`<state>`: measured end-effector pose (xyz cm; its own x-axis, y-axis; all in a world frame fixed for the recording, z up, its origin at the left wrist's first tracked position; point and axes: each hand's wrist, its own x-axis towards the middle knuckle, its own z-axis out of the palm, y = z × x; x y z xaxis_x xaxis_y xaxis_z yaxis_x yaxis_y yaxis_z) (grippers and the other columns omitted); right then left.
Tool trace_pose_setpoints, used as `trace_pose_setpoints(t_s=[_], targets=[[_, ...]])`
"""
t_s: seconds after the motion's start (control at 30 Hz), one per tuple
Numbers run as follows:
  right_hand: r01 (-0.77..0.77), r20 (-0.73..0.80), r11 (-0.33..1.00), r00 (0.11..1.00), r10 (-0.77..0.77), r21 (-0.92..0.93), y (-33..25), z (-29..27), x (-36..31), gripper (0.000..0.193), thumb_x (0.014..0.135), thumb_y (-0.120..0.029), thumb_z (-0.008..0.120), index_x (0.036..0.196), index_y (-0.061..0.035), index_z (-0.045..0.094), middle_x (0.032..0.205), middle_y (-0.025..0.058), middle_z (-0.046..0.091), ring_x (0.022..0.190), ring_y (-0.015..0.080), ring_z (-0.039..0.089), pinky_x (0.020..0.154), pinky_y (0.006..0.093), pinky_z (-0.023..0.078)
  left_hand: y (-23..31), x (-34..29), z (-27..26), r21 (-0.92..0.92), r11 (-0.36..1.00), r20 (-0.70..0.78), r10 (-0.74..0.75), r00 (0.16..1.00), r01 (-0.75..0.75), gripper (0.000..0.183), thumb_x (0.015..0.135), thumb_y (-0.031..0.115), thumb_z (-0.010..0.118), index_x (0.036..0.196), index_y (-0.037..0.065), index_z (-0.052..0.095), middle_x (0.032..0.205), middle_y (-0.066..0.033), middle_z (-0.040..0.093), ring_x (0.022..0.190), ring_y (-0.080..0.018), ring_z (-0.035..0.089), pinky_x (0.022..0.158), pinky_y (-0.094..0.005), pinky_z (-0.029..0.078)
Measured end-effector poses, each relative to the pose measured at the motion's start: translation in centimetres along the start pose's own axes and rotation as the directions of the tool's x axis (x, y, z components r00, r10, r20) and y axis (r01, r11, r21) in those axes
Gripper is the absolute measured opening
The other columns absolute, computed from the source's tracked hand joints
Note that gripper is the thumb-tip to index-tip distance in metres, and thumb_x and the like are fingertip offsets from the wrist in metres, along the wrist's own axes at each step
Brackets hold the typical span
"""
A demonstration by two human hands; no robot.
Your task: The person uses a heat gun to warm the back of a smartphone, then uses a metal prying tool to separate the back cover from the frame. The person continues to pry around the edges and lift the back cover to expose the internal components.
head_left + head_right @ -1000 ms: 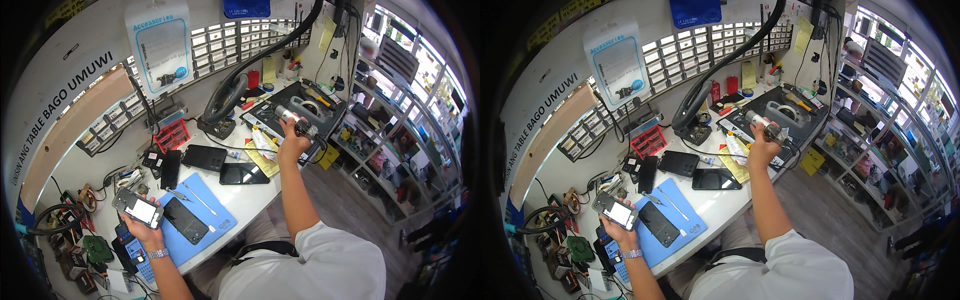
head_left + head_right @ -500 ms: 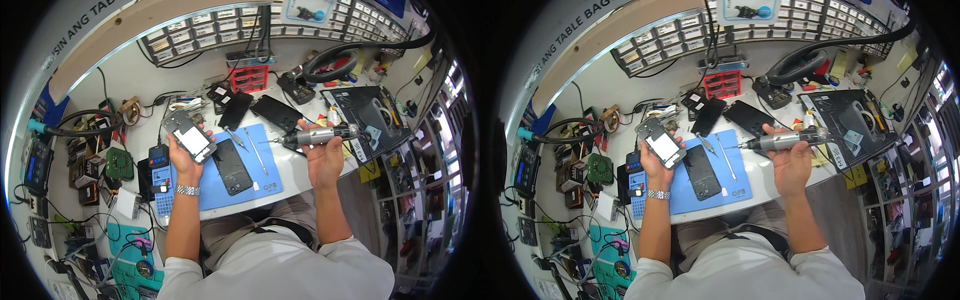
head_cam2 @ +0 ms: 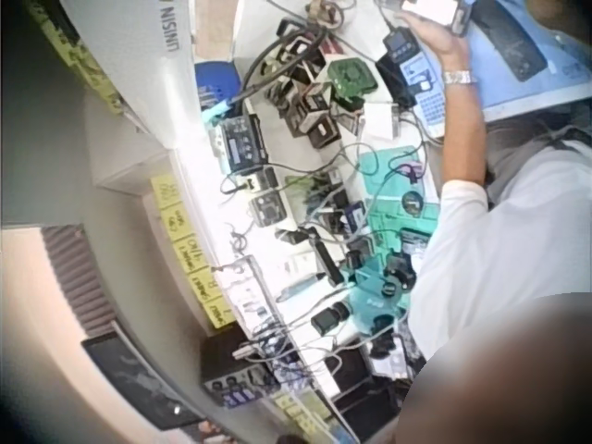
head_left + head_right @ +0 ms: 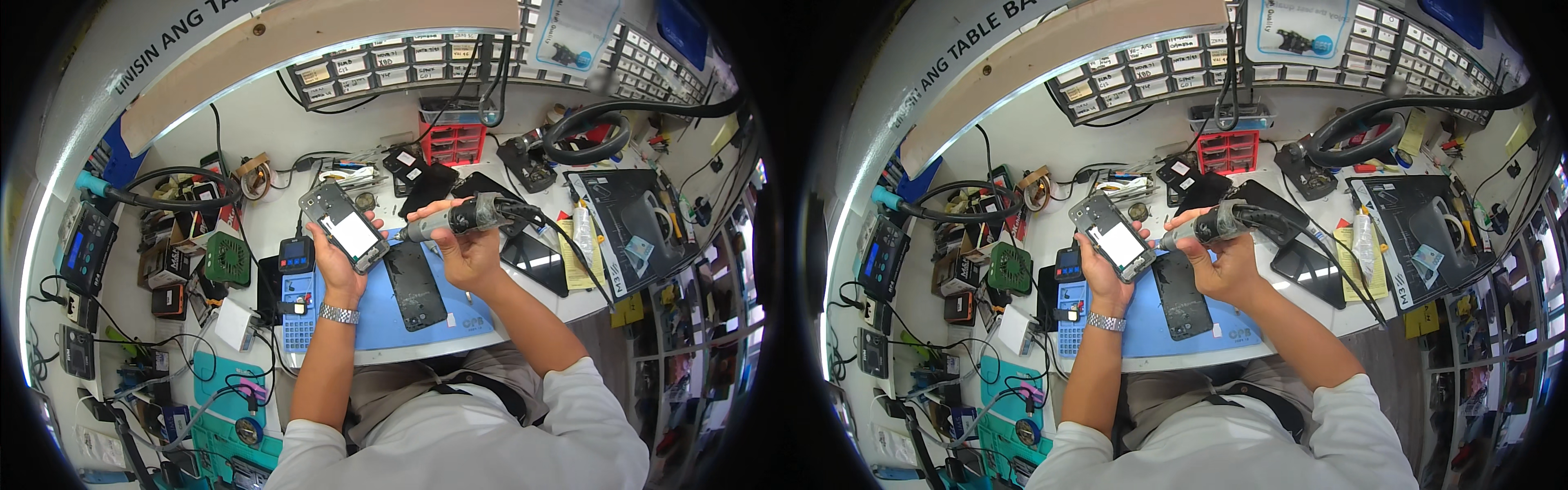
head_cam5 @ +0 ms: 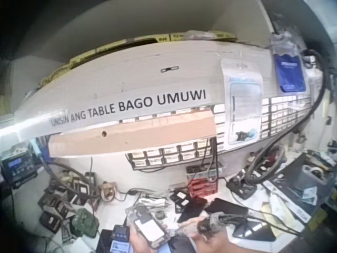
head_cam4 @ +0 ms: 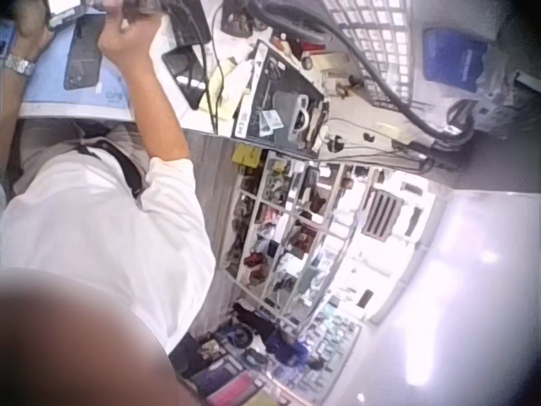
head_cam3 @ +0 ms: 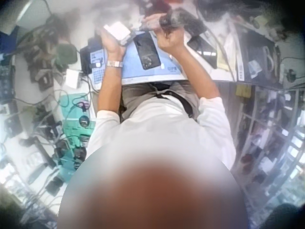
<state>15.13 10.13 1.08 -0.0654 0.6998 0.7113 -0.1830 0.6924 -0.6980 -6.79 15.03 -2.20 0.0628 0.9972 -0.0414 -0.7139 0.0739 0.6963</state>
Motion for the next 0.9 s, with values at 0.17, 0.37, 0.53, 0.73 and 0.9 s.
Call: trace_pose_setpoints(t_s=[0.17, 0.37, 0.53, 0.73, 0.9], targets=[[-0.074, -0.113, 0.996, 0.991, 0.079, 0.042, 0.2, 0.4, -0.5, 0.026, 0.107, -0.013, 0.075, 0.126, 0.0016, 0.065, 0.126, 0.0133, 0.073, 0.115, 0.0190, 0.072, 0.099, 0.0351, 0.058, -0.3, -0.3, 0.2, 0.010, 0.999, 0.026, 0.042, 0.999, -0.042, 0.086, 0.112, 0.075, 0.022, 0.143, 0.003, 0.056, 0.122, -0.0223, 0.072, 0.106, -0.0360, 0.075, 0.088, -0.0532, 0.066], [-0.073, -0.144, 0.995, 0.986, 0.083, 0.074, 0.4, 1.0, -1.1, 0.025, 0.106, -0.010, 0.075, 0.124, 0.0009, 0.063, 0.127, 0.0149, 0.073, 0.115, 0.0208, 0.072, 0.098, 0.0346, 0.059, -0.4, -0.2, 0.2, 0.065, 0.997, -0.017, 0.038, 0.999, -0.037, 0.086, 0.112, 0.075, 0.019, 0.147, 0.004, 0.054, 0.127, -0.0247, 0.071, 0.110, -0.0392, 0.074, 0.089, -0.0571, 0.065], [-0.030, -0.095, 0.998, 0.995, 0.025, -0.048, 0.5, 0.6, -1.2, 0.039, 0.110, -0.015, 0.068, 0.139, -0.0028, 0.044, 0.128, 0.0230, 0.070, 0.122, 0.0374, 0.073, 0.106, 0.0534, 0.060, -0.6, -0.3, 0.2, 0.070, 0.997, -0.004, 0.043, 0.999, -0.042, 0.087, 0.112, 0.075, 0.020, 0.146, 0.003, 0.054, 0.127, -0.0248, 0.071, 0.110, -0.0385, 0.074, 0.089, -0.0561, 0.065], [-0.025, -0.183, 0.998, 0.983, 0.034, 0.053, 0.5, 1.0, -1.2, 0.032, 0.104, -0.005, 0.076, 0.129, -0.0012, 0.057, 0.126, 0.0165, 0.073, 0.121, 0.0245, 0.073, 0.100, 0.0372, 0.059, -0.6, -0.4, 0.3, 0.092, 0.994, 0.007, 0.060, 0.998, -0.060, 0.086, 0.112, 0.075, 0.020, 0.146, 0.004, 0.055, 0.127, -0.0242, 0.071, 0.109, -0.0376, 0.074, 0.089, -0.0554, 0.066], [-0.039, -0.155, 0.998, 0.987, 0.032, -0.044, 0.4, 0.7, -1.3, 0.035, 0.109, -0.017, 0.070, 0.132, 0.0040, 0.055, 0.125, 0.0206, 0.072, 0.118, 0.0364, 0.075, 0.105, 0.0513, 0.061, -0.7, -0.4, 0.4, 0.098, 0.993, 0.020, 0.061, 0.998, -0.063, 0.085, 0.112, 0.075, 0.021, 0.146, 0.004, 0.055, 0.125, -0.0236, 0.071, 0.108, -0.0371, 0.074, 0.089, -0.0549, 0.066]])
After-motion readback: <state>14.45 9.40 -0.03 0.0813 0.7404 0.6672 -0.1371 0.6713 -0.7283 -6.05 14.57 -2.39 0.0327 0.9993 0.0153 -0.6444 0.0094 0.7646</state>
